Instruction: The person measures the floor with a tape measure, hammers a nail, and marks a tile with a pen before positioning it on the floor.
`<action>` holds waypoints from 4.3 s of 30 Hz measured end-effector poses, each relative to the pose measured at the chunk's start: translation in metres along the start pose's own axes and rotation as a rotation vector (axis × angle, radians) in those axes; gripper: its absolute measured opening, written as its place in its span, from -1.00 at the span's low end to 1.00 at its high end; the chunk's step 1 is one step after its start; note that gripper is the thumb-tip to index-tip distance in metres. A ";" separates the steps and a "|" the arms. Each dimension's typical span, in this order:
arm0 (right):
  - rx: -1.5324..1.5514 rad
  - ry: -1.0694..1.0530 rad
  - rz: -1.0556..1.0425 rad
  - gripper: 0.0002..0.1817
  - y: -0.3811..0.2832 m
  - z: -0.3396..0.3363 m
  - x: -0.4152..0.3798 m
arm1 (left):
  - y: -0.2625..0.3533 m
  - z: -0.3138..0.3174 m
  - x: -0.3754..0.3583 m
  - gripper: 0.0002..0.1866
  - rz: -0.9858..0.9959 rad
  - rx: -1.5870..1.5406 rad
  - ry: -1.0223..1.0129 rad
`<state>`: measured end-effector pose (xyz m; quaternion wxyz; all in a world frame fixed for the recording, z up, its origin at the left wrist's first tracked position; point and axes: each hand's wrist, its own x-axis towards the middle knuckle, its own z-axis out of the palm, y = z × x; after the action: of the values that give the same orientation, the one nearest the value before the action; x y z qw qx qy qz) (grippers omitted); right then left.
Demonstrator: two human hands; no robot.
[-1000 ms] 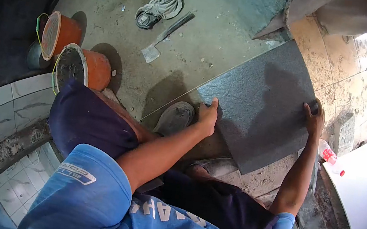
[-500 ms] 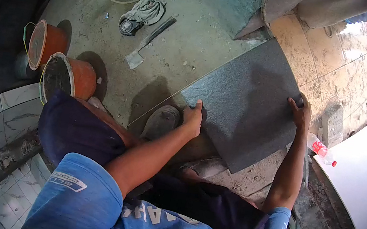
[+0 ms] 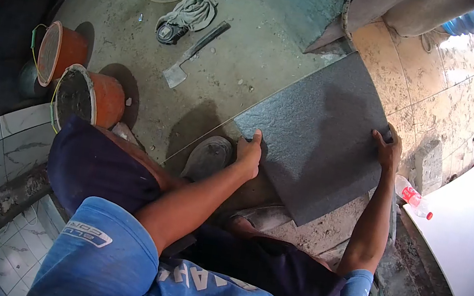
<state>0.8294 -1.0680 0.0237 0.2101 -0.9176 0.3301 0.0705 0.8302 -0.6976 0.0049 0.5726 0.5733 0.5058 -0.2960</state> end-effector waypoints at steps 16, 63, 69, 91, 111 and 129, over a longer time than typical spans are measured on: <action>0.037 -0.002 -0.007 -0.27 0.006 0.003 0.003 | -0.014 0.002 0.017 -0.30 0.090 -0.006 0.047; -0.052 0.017 0.003 -0.24 0.003 -0.002 -0.001 | 0.004 -0.001 -0.003 -0.02 -0.014 0.022 -0.045; -0.040 0.006 0.014 -0.25 -0.004 -0.007 -0.005 | 0.006 -0.001 -0.006 0.00 -0.043 0.012 -0.058; -0.060 0.029 -0.011 -0.23 0.012 0.005 0.000 | 0.002 -0.004 0.002 -0.04 -0.029 -0.041 -0.095; 0.477 0.850 0.425 -0.46 0.117 -0.019 -0.174 | 0.015 -0.012 0.021 -0.40 -0.121 0.047 -0.411; 0.723 0.713 0.672 -0.65 0.096 0.083 -0.272 | 0.008 0.001 0.009 -0.37 -0.036 0.068 -0.283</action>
<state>0.5592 -0.9418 -0.0105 0.3512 -0.6009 0.6546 -0.2952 0.8409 -0.6951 -0.0008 0.6131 0.5355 0.4201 -0.4011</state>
